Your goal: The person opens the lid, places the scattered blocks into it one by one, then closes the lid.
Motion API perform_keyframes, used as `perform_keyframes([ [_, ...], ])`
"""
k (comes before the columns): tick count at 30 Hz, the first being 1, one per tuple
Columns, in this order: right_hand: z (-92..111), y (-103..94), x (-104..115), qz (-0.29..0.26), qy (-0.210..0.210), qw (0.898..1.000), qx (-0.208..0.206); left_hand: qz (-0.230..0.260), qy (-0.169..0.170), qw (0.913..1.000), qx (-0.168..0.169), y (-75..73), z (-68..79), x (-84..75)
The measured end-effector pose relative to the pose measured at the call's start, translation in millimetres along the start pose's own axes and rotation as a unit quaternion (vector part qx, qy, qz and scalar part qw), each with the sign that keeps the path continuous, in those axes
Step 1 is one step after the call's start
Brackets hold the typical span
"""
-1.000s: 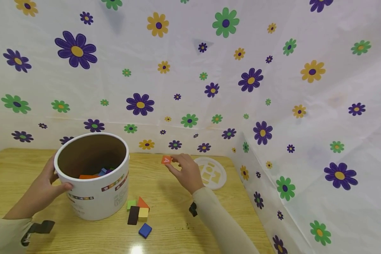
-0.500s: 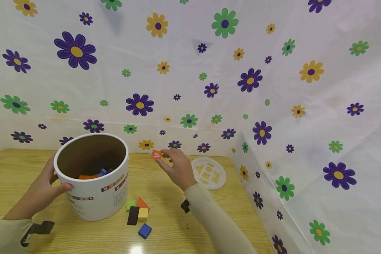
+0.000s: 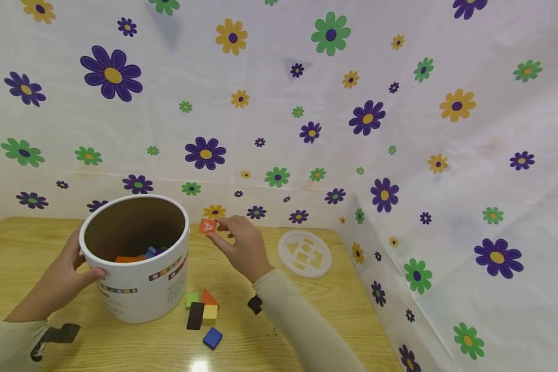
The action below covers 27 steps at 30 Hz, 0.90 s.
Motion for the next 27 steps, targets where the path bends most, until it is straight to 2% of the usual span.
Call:
perform_keyframes([
  [8, -13, 3.0, 17, -0.019, -0.007, 0.999, -0.025, 0.001, 0.004, 1.0000, -0.002, -0.2, 0.0, 0.5],
  [15, -27, 13.8, 34, -0.044, -0.024, 0.999, 0.000, 0.004, 0.006, 1.0000, -0.001, 0.3, -0.2, -1.0],
  [27, -43, 28.1, 54, -0.015, -0.070, 0.997, 0.030, 0.010, 0.000, 0.9999, 0.002, 0.3, 0.3, -0.9],
])
Point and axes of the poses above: each hand's wrist, its own z-axis away from the middle knuckle, its own y-axis out of the palm, x = y × z, the point moved 9 cm from there along -z, towards the middle knuckle, and after that the axes turned 3 degrees about -x, right-handed, at the moved point
